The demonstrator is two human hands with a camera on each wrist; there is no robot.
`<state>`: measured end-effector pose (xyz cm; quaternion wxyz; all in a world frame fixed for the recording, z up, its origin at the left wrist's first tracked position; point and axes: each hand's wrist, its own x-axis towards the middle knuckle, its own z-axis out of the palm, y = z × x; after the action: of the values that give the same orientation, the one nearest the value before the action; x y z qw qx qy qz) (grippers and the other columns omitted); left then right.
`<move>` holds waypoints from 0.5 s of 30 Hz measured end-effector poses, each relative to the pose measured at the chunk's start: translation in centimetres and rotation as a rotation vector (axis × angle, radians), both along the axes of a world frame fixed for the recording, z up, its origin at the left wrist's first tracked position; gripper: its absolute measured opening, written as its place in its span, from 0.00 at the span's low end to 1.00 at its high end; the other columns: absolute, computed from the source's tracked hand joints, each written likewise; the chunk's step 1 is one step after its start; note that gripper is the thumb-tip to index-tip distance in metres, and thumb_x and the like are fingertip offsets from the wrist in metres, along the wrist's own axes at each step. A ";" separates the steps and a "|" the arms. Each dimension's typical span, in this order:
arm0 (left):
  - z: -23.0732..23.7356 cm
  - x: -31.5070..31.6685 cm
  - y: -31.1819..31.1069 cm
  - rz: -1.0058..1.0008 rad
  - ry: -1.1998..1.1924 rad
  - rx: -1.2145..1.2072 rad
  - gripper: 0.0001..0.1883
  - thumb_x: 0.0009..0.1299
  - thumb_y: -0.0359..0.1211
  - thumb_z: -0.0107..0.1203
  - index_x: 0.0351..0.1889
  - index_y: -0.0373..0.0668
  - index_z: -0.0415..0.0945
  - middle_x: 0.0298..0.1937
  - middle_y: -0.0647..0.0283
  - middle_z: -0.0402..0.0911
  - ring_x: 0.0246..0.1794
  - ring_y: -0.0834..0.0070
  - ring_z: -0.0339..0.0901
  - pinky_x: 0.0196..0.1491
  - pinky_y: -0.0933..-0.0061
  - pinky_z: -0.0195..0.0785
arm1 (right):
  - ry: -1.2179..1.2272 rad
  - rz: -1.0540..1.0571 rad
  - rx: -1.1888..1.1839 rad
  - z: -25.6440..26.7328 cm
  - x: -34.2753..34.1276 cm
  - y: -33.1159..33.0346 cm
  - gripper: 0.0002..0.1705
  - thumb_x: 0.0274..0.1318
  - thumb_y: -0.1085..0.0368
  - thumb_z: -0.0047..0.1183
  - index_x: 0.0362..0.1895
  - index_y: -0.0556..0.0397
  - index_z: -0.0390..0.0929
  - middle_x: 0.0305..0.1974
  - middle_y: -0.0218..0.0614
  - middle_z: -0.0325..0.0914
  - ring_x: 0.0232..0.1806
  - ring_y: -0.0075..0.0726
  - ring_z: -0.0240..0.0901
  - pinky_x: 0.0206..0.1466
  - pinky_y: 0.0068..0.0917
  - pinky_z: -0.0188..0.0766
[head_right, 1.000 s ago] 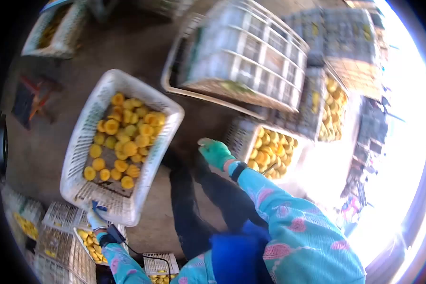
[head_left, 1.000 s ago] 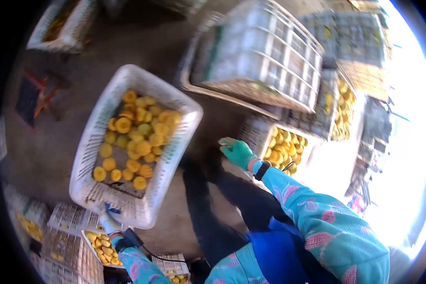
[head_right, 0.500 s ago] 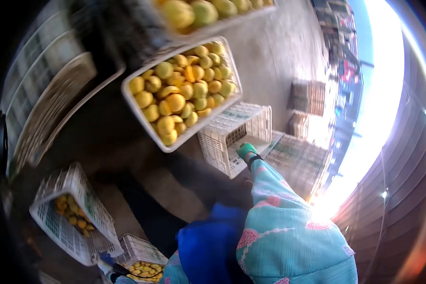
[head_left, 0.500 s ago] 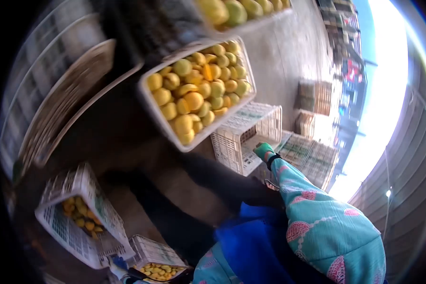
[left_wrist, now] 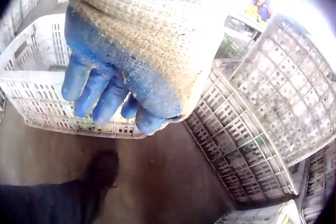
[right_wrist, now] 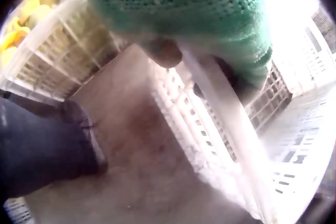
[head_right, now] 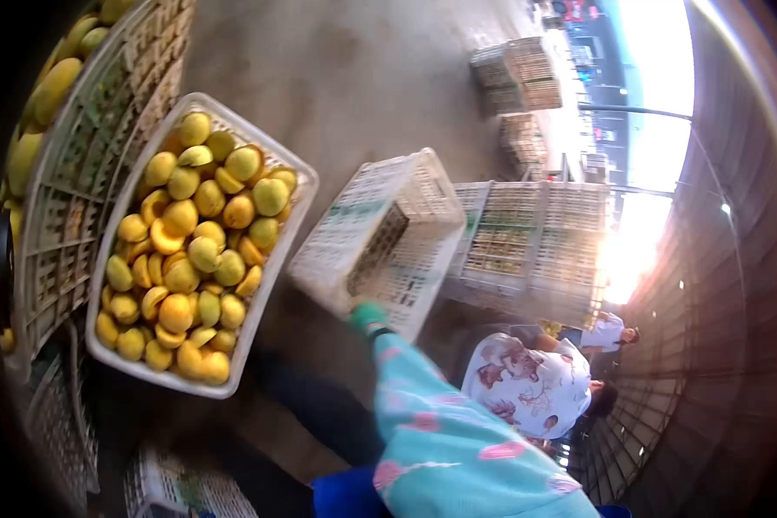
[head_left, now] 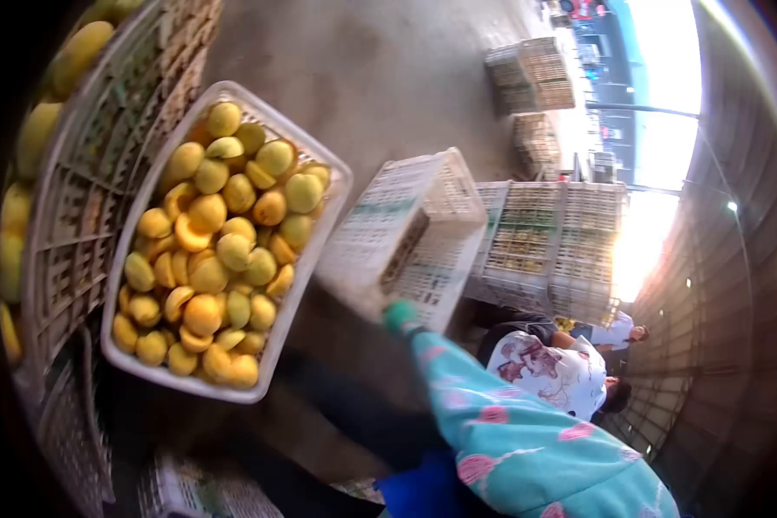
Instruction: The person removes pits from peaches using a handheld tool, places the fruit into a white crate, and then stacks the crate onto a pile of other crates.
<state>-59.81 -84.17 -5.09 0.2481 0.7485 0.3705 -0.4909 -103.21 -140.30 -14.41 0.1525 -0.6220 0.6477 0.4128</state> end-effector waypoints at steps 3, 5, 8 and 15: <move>3.5 0.3 0.6 0.154 0.035 -0.026 0.27 0.68 0.43 0.55 0.61 0.42 0.65 0.60 0.56 0.67 0.61 0.61 0.63 0.63 0.53 0.51 | -0.114 0.731 -0.204 2.2 -15.0 -8.1 0.19 0.58 0.45 0.46 0.31 0.42 0.81 0.32 0.40 0.81 0.33 0.46 0.77 0.36 0.46 0.69; 1.9 -0.7 5.2 0.050 -0.063 -0.120 0.19 0.67 0.48 0.52 0.43 0.43 0.76 0.28 0.67 0.77 0.22 0.76 0.71 0.21 0.75 0.63 | -0.297 0.841 -0.286 14.2 -12.7 -20.2 0.13 0.56 0.54 0.53 0.30 0.47 0.82 0.26 0.35 0.80 0.24 0.38 0.74 0.27 0.37 0.70; 3.4 -3.4 6.6 0.168 -0.218 0.011 0.11 0.69 0.40 0.52 0.42 0.44 0.73 0.22 0.69 0.74 0.15 0.81 0.67 0.15 0.79 0.56 | -0.660 -0.192 -0.219 31.1 -1.0 -30.3 0.08 0.52 0.63 0.61 0.31 0.52 0.78 0.23 0.25 0.77 0.19 0.21 0.69 0.22 0.23 0.67; 2.8 -8.9 6.7 0.374 -0.139 -0.060 0.14 0.65 0.34 0.56 0.47 0.43 0.72 0.22 0.64 0.74 0.13 0.75 0.68 0.13 0.73 0.59 | -0.846 0.309 -0.283 39.8 23.8 -11.0 0.13 0.54 0.66 0.60 0.44 0.54 0.77 0.37 0.35 0.77 0.37 0.26 0.72 0.44 0.29 0.72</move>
<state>-68.72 -77.49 -2.28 0.3823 0.6909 0.4702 -0.3942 -79.37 -151.32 25.41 0.2537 -0.8393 0.4785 0.0484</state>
